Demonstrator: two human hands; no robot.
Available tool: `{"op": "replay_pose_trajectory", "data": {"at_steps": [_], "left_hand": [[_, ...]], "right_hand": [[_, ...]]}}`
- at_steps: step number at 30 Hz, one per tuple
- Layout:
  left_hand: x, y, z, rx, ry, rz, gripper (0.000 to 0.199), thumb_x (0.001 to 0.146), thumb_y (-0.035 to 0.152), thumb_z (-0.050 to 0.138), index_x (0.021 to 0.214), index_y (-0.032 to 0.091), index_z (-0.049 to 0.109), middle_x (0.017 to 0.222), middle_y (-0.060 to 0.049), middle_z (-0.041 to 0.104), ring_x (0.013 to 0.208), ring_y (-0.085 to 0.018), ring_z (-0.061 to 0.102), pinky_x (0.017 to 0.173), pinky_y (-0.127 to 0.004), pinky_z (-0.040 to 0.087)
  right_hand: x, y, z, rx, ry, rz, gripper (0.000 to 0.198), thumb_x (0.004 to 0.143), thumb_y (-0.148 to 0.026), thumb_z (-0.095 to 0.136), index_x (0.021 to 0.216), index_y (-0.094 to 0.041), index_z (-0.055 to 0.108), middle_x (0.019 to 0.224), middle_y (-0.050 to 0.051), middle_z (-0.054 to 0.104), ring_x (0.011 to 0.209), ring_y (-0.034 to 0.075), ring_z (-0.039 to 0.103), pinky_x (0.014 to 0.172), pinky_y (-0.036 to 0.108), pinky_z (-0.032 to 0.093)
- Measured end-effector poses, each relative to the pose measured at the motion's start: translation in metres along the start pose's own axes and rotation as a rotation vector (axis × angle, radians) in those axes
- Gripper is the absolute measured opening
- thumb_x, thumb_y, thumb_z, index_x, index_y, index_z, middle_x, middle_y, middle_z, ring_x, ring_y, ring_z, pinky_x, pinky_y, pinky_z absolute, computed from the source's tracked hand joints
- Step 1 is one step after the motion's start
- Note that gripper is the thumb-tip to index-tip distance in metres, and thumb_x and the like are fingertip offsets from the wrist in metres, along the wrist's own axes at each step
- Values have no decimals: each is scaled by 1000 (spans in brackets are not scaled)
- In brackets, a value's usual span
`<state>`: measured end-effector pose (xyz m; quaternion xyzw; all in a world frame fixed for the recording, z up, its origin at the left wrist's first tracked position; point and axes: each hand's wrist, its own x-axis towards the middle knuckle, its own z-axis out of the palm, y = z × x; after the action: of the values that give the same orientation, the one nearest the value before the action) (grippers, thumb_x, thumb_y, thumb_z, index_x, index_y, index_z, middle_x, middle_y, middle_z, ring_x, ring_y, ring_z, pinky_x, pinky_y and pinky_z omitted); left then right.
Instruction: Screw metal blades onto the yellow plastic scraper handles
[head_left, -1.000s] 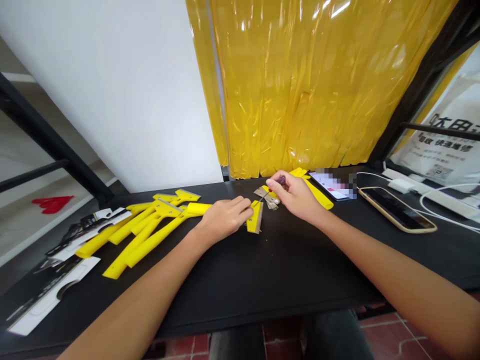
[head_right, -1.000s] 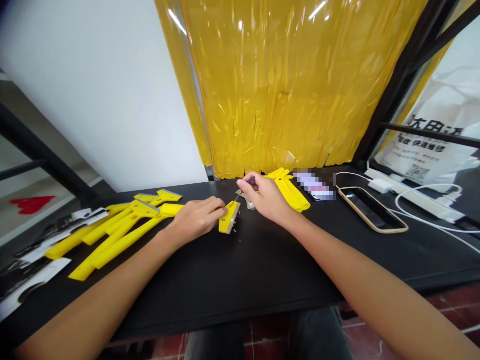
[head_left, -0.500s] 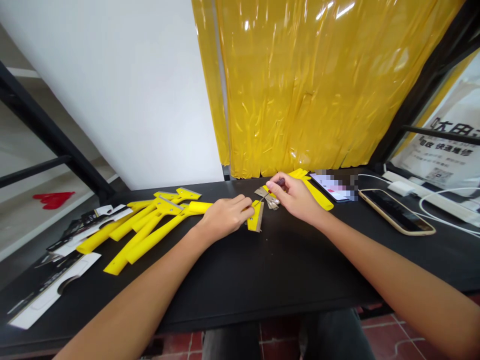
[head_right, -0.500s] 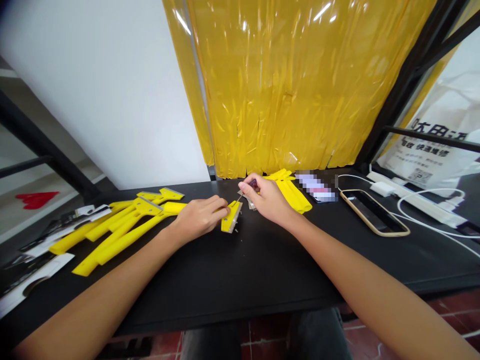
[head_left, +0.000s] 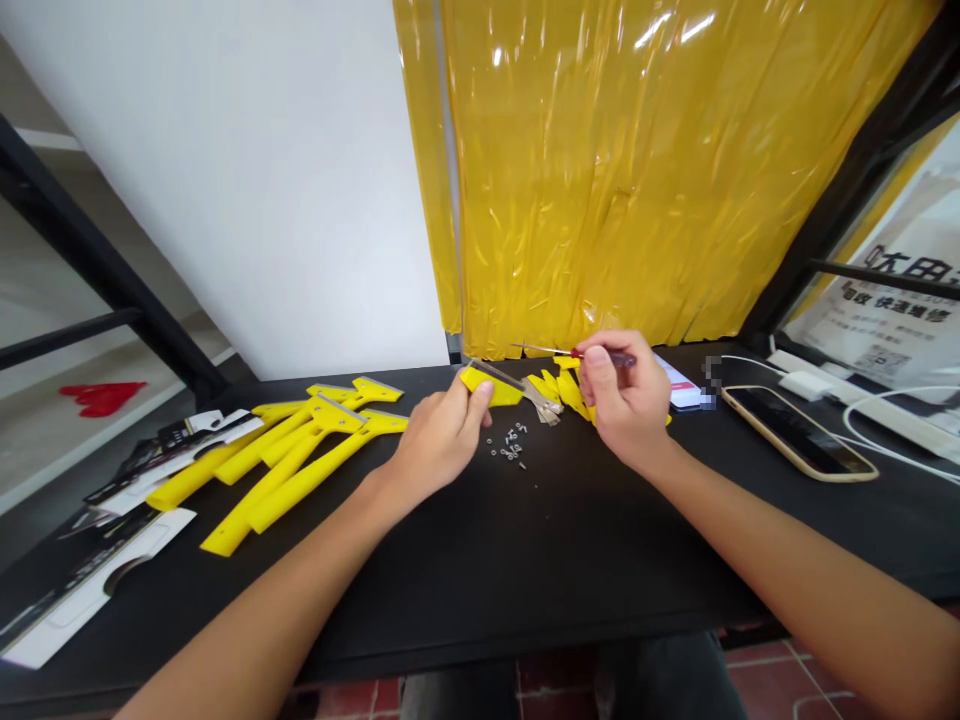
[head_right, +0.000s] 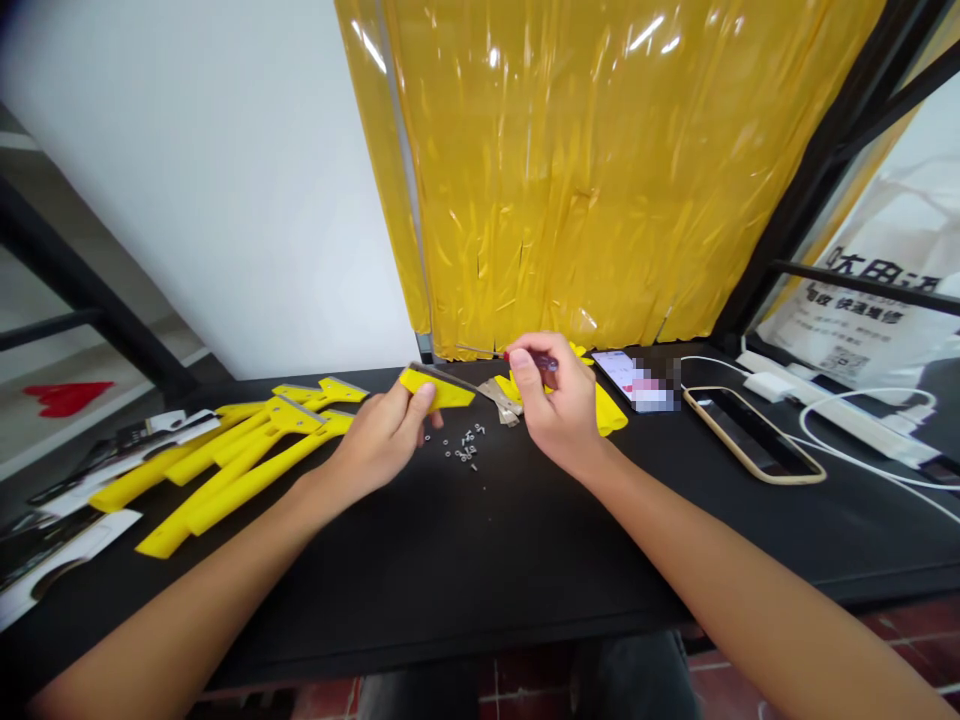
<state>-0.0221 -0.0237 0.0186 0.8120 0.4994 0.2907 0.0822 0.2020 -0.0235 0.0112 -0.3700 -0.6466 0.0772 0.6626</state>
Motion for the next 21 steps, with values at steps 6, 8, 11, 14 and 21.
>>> {"op": "replay_pose_trajectory", "data": {"at_steps": [6,8,11,14,21], "left_hand": [[-2,8,9,-722,-281,-225,28,103,46,38,110,22,48,94,-4,70,50,-11,61,41,-23,41],[-1,10,12,-847,-341,-279,21,101,38,43,114,22,46,95,-5,69,48,-11,61,34,-20,34],[0,12,13,-922,-352,-284,21,96,27,48,115,22,45,93,-5,68,47,-11,61,32,-18,35],[0,12,15,-935,-342,-255,22,95,27,50,116,21,46,93,-5,68,47,-10,62,32,-17,36],[0,10,19,-980,-341,-238,25,95,33,55,113,21,45,98,-8,71,49,-15,67,33,-20,45]], "right_hand": [[-7,-11,-1,36,-61,-120,21,100,-43,51,92,-25,57,76,3,62,61,16,58,56,33,46],[-8,-12,-2,16,-121,-166,16,100,-37,52,90,-25,57,75,1,62,59,15,56,57,33,45],[-8,-12,-3,2,-188,-209,12,100,-32,52,91,-25,57,74,0,62,61,14,55,59,32,44],[-7,-12,-4,-12,-211,-217,11,100,-31,52,91,-25,56,76,1,62,64,15,57,61,32,45],[-6,-10,-2,-133,-238,-226,13,99,-35,53,93,-24,56,80,2,65,65,15,57,61,31,45]]}}
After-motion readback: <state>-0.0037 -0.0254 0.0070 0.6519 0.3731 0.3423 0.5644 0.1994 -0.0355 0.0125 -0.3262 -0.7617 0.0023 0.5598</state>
